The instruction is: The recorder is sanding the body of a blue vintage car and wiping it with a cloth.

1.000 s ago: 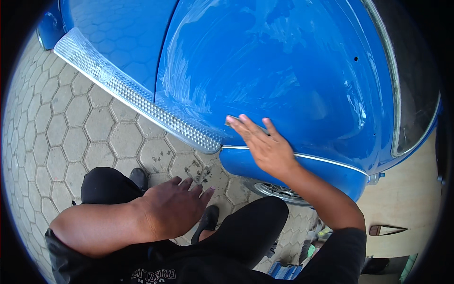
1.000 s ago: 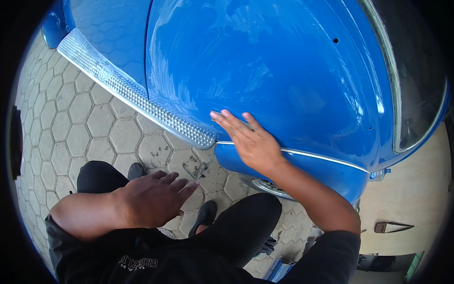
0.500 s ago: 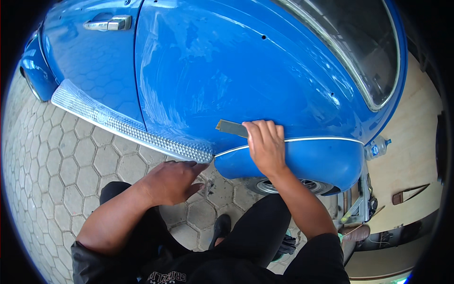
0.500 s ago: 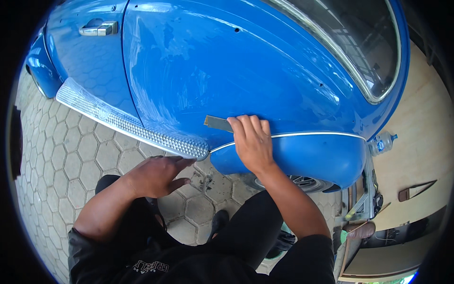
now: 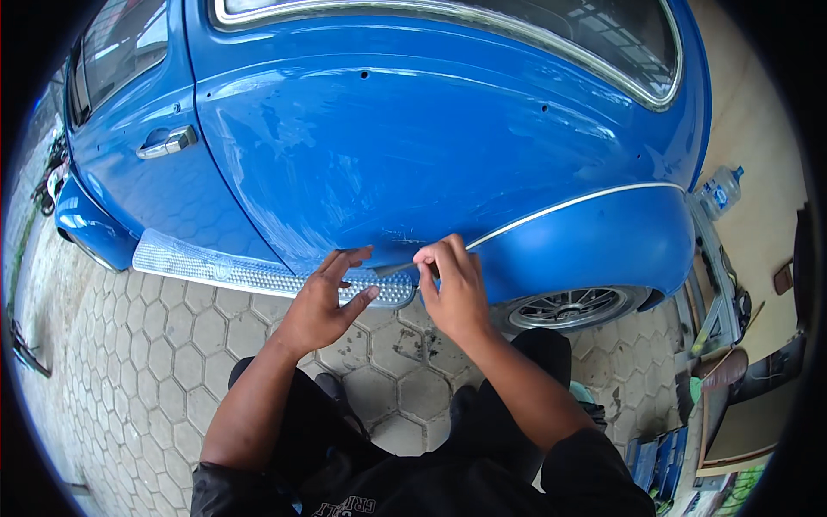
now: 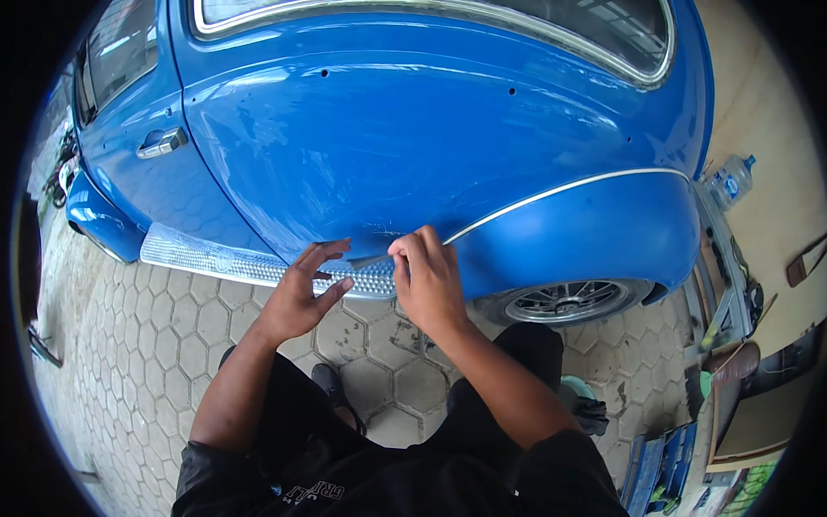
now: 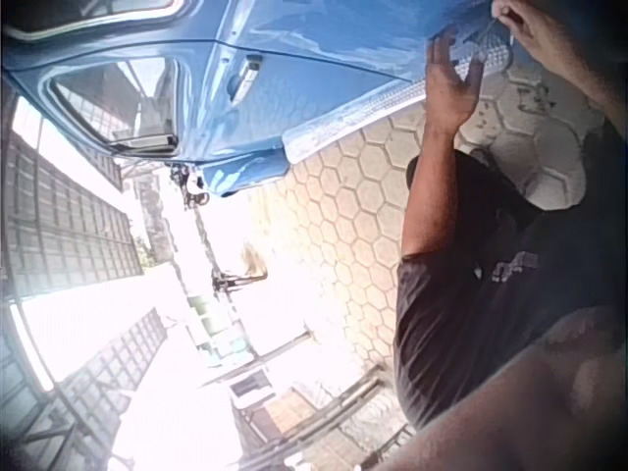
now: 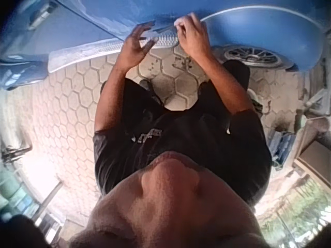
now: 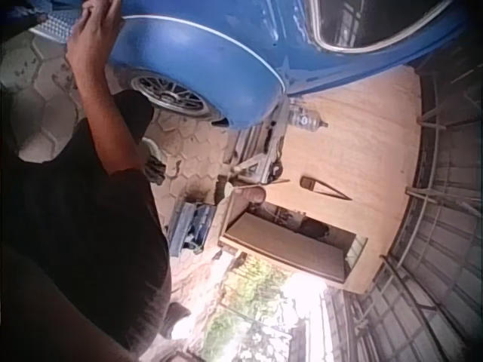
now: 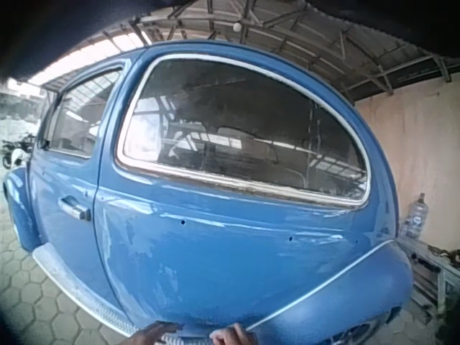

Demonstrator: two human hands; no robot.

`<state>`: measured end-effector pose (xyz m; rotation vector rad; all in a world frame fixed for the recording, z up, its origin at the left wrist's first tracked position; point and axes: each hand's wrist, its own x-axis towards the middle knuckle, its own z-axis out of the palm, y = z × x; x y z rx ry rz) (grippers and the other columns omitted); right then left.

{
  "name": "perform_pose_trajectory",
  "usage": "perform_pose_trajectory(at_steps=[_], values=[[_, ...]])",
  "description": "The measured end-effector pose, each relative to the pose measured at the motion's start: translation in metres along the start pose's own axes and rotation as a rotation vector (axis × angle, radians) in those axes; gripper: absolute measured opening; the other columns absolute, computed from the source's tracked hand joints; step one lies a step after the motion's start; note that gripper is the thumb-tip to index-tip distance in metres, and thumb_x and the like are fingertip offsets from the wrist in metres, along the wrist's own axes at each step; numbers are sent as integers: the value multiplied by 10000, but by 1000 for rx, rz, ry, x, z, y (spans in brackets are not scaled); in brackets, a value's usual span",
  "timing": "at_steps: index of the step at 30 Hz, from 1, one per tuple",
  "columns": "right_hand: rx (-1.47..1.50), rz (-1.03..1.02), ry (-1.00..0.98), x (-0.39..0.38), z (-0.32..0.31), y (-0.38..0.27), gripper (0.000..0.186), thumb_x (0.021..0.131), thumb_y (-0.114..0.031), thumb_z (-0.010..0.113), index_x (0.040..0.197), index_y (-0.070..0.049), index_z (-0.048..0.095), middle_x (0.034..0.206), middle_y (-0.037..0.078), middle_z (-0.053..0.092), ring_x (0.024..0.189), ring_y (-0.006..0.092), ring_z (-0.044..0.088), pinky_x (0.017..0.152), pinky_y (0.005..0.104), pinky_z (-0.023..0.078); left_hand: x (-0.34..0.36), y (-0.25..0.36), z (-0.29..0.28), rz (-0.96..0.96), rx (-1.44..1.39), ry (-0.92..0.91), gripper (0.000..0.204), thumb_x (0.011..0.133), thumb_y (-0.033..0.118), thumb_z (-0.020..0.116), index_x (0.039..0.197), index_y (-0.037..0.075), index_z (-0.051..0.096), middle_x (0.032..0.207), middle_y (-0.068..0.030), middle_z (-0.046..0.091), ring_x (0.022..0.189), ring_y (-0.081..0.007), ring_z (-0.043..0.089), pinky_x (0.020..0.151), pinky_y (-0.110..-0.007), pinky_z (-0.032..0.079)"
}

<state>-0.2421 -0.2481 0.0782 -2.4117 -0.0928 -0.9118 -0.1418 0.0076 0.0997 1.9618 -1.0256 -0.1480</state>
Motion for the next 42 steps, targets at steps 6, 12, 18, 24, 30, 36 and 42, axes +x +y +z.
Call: perform_pose_trajectory(at_steps=[6, 12, 18, 24, 30, 36, 42], values=[[507, 117, -218, -42, 15, -2, 260, 1073, 56, 823, 1287, -33, 706, 1205, 136, 739, 1112, 319, 819, 956, 469, 640, -14, 5, 15, -130, -338, -383, 703, 1182, 257, 874, 1790, 49, 590, 1584, -175, 755, 1489, -284, 713, 1280, -456, 561], [625, 373, -192, -41, 17, 16, 185, 1142, -85, 853, 1288, -50, 745, 1257, 97, 828, 1124, 217, 829, 983, 402, 648, -11, 17, 38, -431, -519, -105, 455, 1311, 76, 530, 1745, 28, 658, 1654, -150, 743, 1501, -256, 705, 1247, -437, 579], [399, 246, -300, -47, 12, 40, 211, 1122, -190, 889, 1269, -74, 792, 1244, 104, 848, 1149, 264, 853, 953, 435, 654, 59, 49, -14, 543, 587, 542, 623, 1201, -134, 506, 1792, 32, 611, 1844, -230, 612, 1705, -459, 589, 1402, -584, 474], [-50, 72, -839, -70, 21, 38, 421, 1179, -403, 773, 1333, -11, 778, 1324, 204, 833, 1246, 416, 836, 1065, 550, 655, 148, 8, 2, 650, 1209, 232, 755, 1205, 217, 710, 1902, 84, 453, 2022, -124, 366, 1869, -426, 312, 1492, -711, 210], [63, 183, -1081, -73, 24, 33, 425, 1157, -332, 779, 1357, 39, 826, 1362, 235, 856, 1267, 412, 853, 1109, 565, 656, 96, -99, 63, 672, 1365, -450, 850, 1216, 626, 644, 1938, 235, 426, 2040, 10, 340, 1824, -243, 394, 1465, -719, 247], [-5, 155, -1036, -71, 11, 41, 476, 1168, -358, 753, 1411, 50, 782, 1392, 263, 828, 1320, 437, 827, 1152, 582, 634, 98, -118, 57, 816, 1400, -121, 784, 1211, 566, 673, 1927, 348, 441, 2060, 121, 271, 1894, -180, 216, 1512, -700, 8], [-35, 137, -1046, -66, 4, 39, 550, 1171, -421, 775, 1453, 50, 753, 1411, 277, 810, 1342, 436, 810, 1176, 588, 617, 136, -85, 82, 591, 1012, 384, 824, 1165, 708, 703, 1860, 285, 575, 2042, 58, 331, 1926, -291, 132, 1346, -965, -84]])
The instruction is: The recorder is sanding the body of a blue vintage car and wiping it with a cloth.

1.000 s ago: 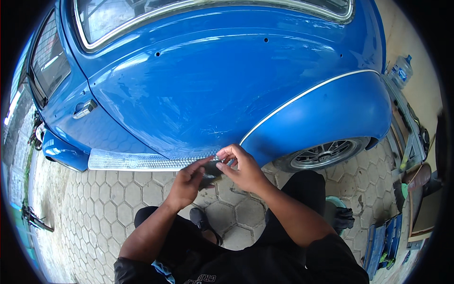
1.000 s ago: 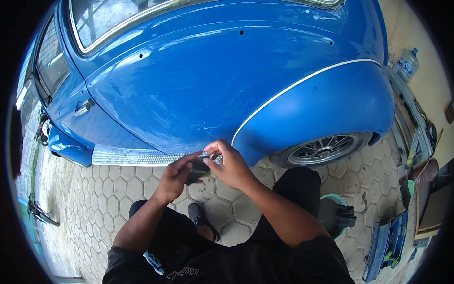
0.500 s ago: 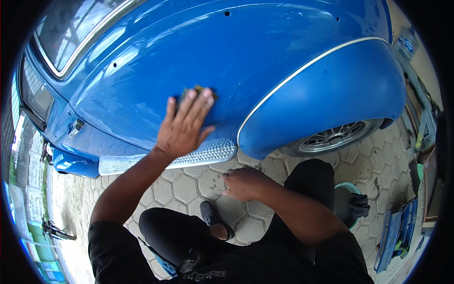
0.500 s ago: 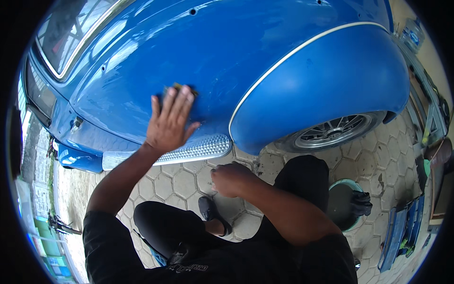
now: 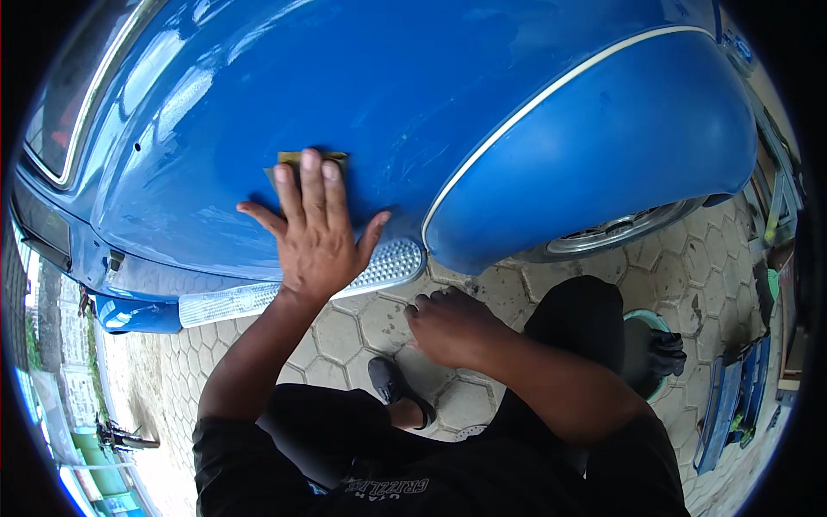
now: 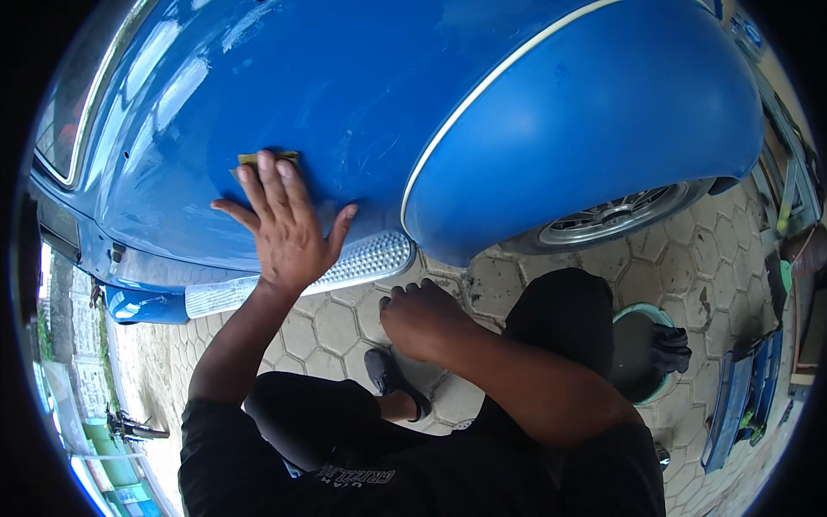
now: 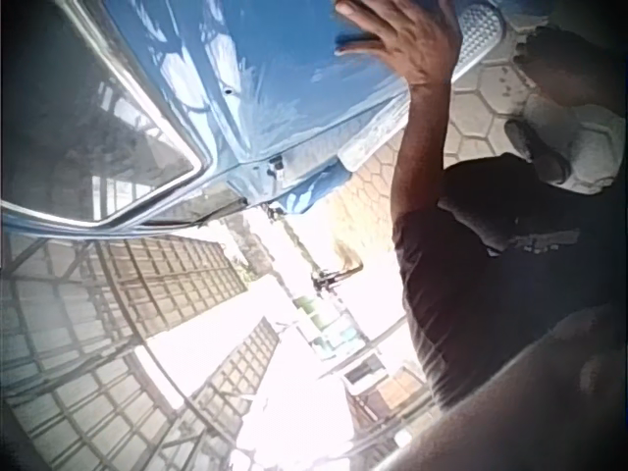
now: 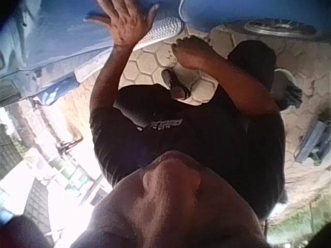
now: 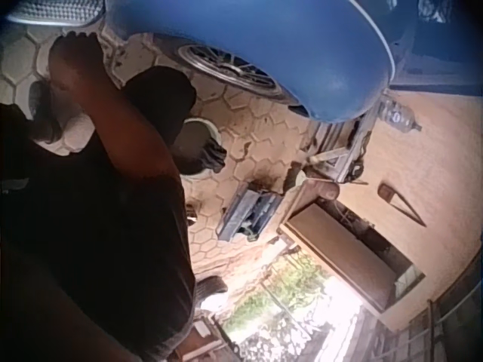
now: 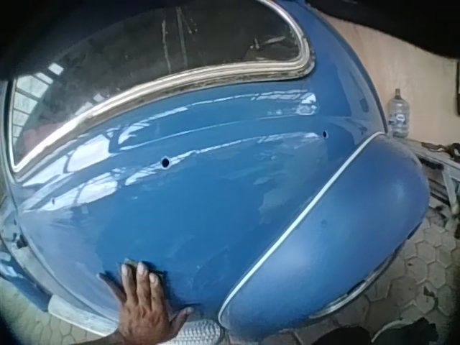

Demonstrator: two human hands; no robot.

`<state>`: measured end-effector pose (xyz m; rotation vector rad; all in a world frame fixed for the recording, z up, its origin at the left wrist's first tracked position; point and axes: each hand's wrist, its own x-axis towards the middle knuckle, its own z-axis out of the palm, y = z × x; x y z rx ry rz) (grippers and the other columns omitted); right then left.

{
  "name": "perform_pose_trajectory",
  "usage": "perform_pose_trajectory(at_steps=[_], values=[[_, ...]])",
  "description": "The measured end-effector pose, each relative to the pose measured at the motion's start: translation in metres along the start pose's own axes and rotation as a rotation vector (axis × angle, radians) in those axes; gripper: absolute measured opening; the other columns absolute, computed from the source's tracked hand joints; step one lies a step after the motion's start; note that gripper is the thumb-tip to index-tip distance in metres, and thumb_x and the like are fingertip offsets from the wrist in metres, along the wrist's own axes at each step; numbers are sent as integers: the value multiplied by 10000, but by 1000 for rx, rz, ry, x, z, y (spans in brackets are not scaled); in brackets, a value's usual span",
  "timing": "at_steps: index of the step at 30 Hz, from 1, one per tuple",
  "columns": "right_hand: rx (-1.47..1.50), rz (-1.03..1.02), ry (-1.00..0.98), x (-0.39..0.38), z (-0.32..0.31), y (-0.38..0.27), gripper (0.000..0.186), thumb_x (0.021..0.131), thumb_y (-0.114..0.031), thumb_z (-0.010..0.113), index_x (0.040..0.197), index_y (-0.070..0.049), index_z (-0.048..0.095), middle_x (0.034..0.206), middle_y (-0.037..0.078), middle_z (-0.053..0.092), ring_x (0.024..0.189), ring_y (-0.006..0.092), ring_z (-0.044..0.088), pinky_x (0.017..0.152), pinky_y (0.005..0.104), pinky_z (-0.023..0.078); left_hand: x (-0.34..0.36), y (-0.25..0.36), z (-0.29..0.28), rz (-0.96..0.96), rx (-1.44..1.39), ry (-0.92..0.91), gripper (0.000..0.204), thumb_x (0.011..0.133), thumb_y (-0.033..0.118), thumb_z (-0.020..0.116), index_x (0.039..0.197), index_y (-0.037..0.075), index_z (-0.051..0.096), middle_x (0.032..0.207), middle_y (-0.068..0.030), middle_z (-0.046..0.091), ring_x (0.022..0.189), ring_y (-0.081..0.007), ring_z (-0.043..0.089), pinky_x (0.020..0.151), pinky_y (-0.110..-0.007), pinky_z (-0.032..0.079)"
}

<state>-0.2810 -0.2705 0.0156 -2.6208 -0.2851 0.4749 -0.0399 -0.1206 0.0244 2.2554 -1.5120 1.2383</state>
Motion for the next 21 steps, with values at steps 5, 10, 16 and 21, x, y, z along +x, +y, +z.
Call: perform_pose_trajectory(at_steps=[5, 10, 16, 21], values=[[99, -14, -49, 0, -1, -7, 521, 1160, -419, 789, 1416, 35, 775, 1382, 270, 822, 1320, 427, 821, 1180, 593, 610, -49, 13, 21, 317, 176, -225, 914, 1165, 709, 697, 1839, 107, 558, 2042, -130, 289, 1921, -434, 42, 1321, -996, -78], [134, -27, -1, 1, -4, -14, 525, 1145, -444, 814, 1370, 29, 795, 1329, 255, 852, 1290, 420, 843, 1167, 592, 620, -45, 36, 23, -7, 176, -14, 921, 1195, 675, 654, 1795, -16, 554, 2045, -249, 192, 1914, -484, -22, 1314, -992, -94], [131, -45, 34, 1, -19, -16, 238, 1068, -160, 744, 1177, 6, 875, 1156, 257, 889, 1139, 439, 884, 1024, 587, 682, 9, 80, 33, -1322, -371, 477, 1072, 1270, 768, 254, 1956, 43, -136, 2056, -255, -139, 1891, -529, 38, 1497, -752, 58], [92, 55, -33, -8, -28, -6, 238, 949, -97, 718, 1051, 9, 905, 1177, 280, 902, 1107, 439, 902, 1009, 578, 705, -26, 26, 51, -1976, -1017, 820, 1008, 1259, 797, 145, 1966, 79, 102, 2043, -218, 124, 1830, -487, 306, 1433, -646, 407]])
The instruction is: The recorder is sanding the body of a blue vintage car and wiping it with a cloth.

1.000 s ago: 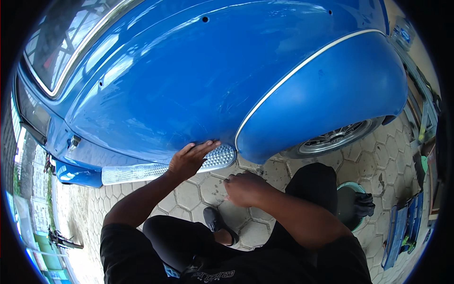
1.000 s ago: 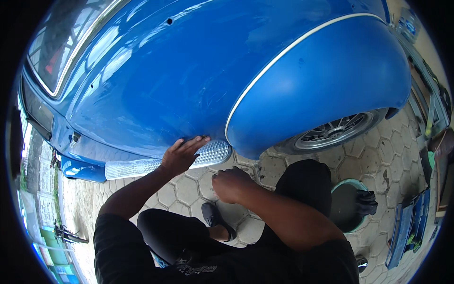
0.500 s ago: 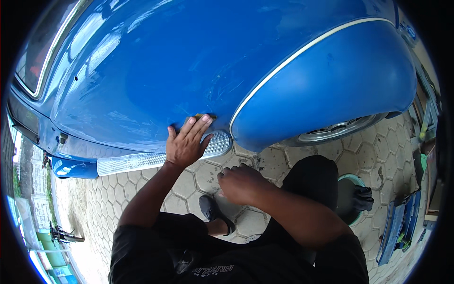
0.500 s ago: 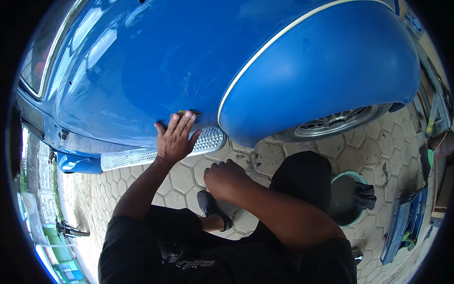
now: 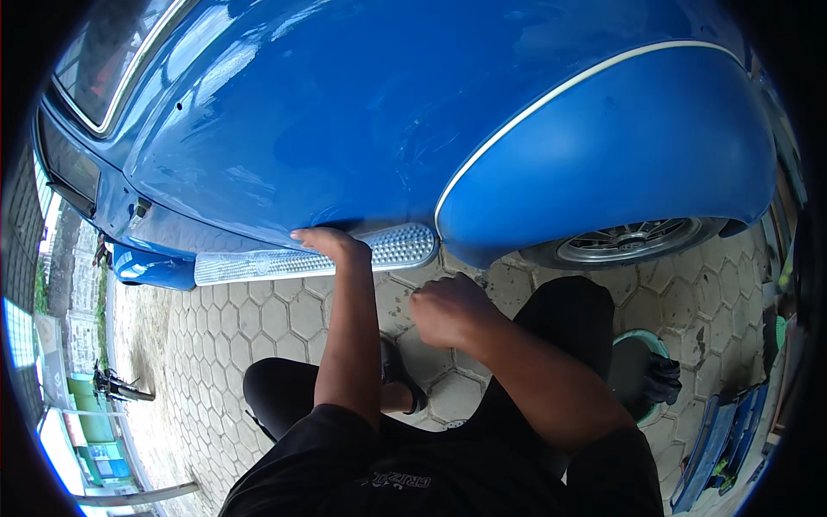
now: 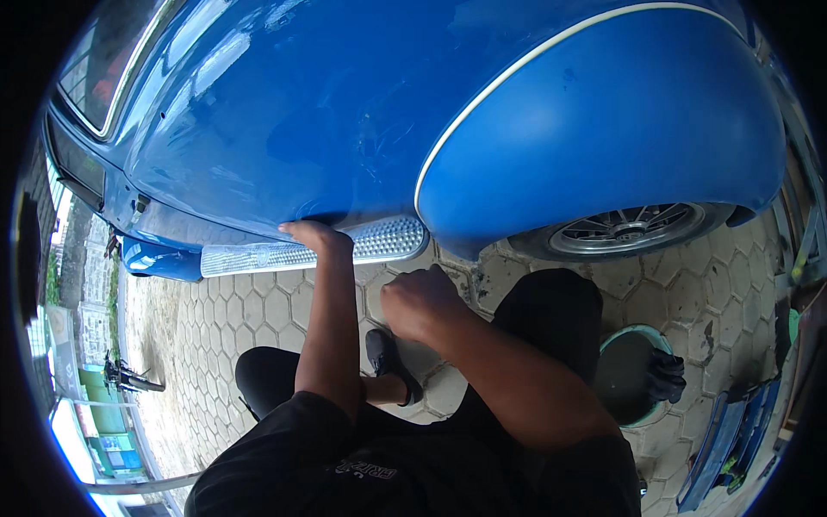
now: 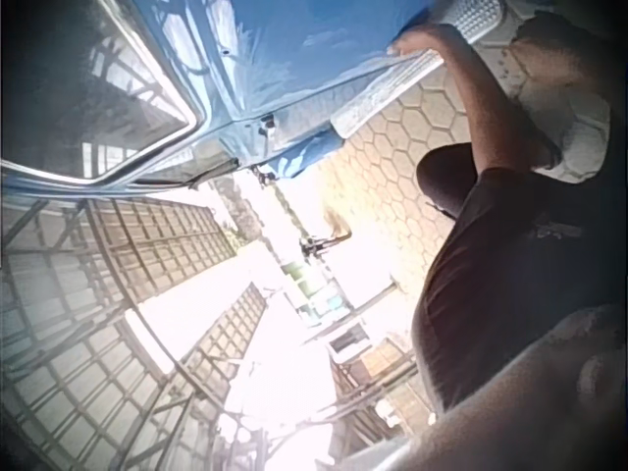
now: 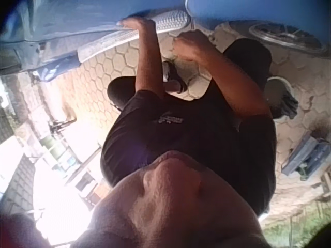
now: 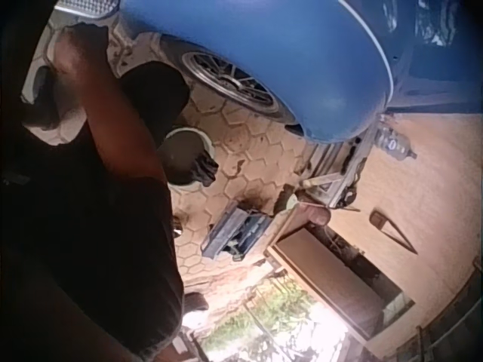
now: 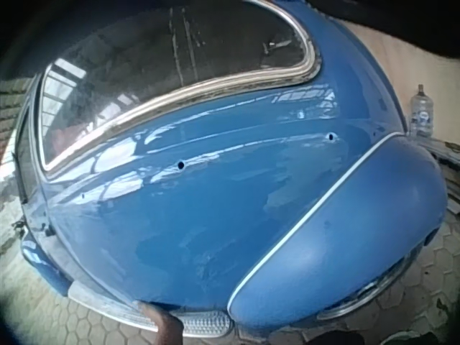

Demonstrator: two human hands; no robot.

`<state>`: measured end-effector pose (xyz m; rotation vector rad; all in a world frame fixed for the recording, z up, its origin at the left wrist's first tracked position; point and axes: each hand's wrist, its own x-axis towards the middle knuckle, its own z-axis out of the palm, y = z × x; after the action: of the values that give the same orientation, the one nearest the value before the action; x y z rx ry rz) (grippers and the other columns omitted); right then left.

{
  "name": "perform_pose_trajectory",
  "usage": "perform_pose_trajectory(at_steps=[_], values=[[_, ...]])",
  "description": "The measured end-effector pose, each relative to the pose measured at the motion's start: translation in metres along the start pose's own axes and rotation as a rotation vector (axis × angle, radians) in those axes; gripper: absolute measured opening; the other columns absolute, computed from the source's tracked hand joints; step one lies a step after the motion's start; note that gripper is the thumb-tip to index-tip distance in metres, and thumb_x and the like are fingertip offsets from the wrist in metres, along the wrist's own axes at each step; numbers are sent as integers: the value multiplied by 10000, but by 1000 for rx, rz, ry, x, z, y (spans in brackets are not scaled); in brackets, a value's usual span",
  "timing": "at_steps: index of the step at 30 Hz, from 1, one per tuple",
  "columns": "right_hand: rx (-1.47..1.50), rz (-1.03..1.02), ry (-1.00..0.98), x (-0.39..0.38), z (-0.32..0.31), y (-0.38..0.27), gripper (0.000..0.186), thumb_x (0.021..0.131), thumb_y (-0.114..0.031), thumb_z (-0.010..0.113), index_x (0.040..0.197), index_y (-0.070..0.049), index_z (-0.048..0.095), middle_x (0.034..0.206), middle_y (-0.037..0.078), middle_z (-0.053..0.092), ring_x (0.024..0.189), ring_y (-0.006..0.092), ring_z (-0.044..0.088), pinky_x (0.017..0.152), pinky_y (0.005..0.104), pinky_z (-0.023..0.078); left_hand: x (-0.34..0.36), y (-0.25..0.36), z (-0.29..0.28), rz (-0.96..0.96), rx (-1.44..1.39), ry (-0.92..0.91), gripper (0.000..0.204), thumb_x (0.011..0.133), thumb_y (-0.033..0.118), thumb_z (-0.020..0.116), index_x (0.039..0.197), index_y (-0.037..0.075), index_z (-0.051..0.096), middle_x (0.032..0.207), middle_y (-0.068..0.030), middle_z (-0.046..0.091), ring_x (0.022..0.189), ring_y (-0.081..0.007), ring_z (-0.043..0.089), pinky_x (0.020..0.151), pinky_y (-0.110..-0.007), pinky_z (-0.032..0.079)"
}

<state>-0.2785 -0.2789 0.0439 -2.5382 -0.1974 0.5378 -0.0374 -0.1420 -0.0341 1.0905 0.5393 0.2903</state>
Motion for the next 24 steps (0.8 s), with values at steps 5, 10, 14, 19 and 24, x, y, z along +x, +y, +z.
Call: perform_pose_trajectory(at_steps=[5, 10, 14, 19, 24], values=[[-10, 102, 23, -1, -8, 14, 259, 970, -121, 696, 1046, -1, 912, 1178, 278, 905, 1103, 443, 902, 993, 584, 710, -26, -19, -5, -559, -248, -520, 966, 1273, 725, 119, 1911, 32, 335, 1990, -220, 337, 1802, -433, 371, 1471, -622, 333], [10, 130, 45, -4, -3, 23, 319, 1035, -168, 669, 1186, 32, 866, 1231, 279, 897, 1153, 444, 889, 1027, 595, 694, -41, 49, 17, -1104, -478, -369, 956, 1259, 695, 31, 1976, 65, 76, 2079, -180, 20, 1908, -392, -53, 1523, -661, -69], [34, 124, -15, -11, 6, 26, 362, 1091, -229, 662, 1250, 52, 827, 1269, 284, 888, 1196, 457, 873, 1061, 609, 678, -32, 58, 20, -1119, -451, -341, 994, 1238, 744, -20, 1974, 78, -54, 2076, -141, -133, 1903, -380, -163, 1519, -639, -123], [3, 147, -15, -11, 8, 30, 416, 1121, -284, 654, 1306, 41, 837, 1312, 299, 877, 1209, 469, 867, 1099, 601, 668, -32, 26, 4, -841, -481, -532, 1083, 1213, 823, 146, 1969, 86, -92, 2060, -78, -241, 1903, -328, -156, 1543, -578, -68], [-26, 194, 13, -13, 10, 38, 444, 1129, -301, 646, 1360, 28, 836, 1353, 309, 867, 1254, 468, 855, 1114, 594, 666, -35, 14, 1, -741, -576, -751, 1054, 1239, 738, 170, 1950, -10, -47, 2049, -105, -293, 1908, -293, -156, 1549, -514, -54]])
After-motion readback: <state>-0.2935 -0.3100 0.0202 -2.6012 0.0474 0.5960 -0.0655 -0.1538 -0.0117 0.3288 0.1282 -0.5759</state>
